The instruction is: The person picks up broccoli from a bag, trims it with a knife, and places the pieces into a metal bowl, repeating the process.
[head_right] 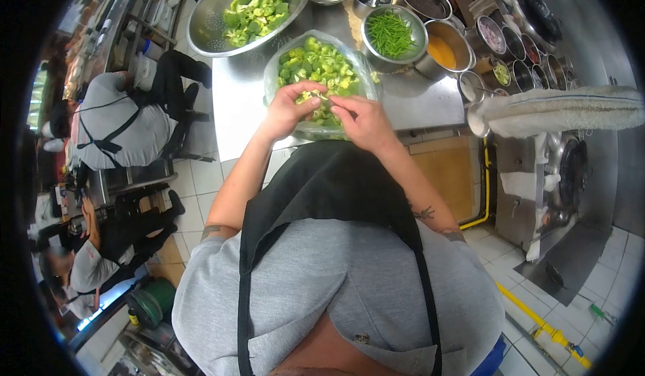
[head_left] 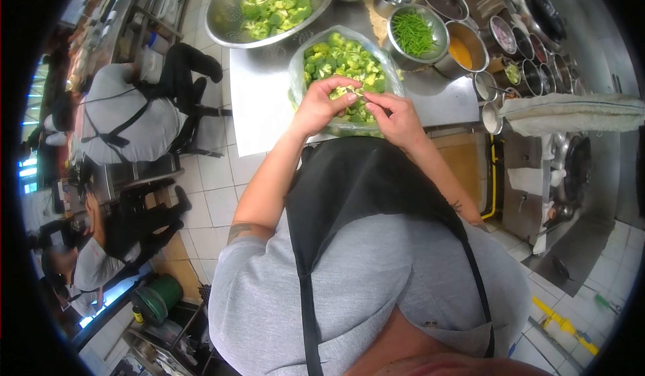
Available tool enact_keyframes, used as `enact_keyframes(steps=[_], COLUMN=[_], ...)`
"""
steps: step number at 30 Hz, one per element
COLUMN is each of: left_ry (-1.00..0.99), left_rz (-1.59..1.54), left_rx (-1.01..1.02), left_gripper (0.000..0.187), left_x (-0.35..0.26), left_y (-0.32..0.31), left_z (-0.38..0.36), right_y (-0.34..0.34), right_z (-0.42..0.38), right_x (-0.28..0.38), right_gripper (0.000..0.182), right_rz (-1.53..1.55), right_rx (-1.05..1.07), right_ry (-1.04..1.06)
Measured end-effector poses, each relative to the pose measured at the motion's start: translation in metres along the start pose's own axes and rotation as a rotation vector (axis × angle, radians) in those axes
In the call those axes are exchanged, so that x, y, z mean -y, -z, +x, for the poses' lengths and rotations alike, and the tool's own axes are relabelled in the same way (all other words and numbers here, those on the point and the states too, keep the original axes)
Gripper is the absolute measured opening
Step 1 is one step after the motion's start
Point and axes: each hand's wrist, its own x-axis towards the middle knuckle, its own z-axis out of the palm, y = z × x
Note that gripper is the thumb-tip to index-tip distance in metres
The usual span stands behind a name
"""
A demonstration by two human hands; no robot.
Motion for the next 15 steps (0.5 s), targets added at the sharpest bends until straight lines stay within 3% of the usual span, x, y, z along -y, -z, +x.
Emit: enact_keyframes(steps=[5, 8, 11, 15], left_ry=[-0.067, 0.066, 0.171, 0.145], left_rz=[0.012, -0.122, -0.178, -0.168], left_rx=[-0.039, 0.058, 0.166, 0.192], left_gripper=[0.019, 0.021, 0.029, 0.050], left_x=[-0.003, 0.007, 0.004, -0.005], left_y=[-0.005, 0.006, 0.020, 0.016], left_z=[-0.001, 0.004, 0.006, 0.000], right_y=[-0.005, -0.007, -0.009, -0.006], right_z=[-0.001, -0.002, -0.004, -0.001], right_x=[-0.005, -0.006, -0.010, -0.018], right_gripper=[0.025, 0.025, 0.026, 0.029], right_rz=[0.048, 0.039, 0.011, -0.009], right_rx=[-0.030, -0.030, -0.019, -0.031], right_ry=[0.016, 0.002, -0.017, -0.148])
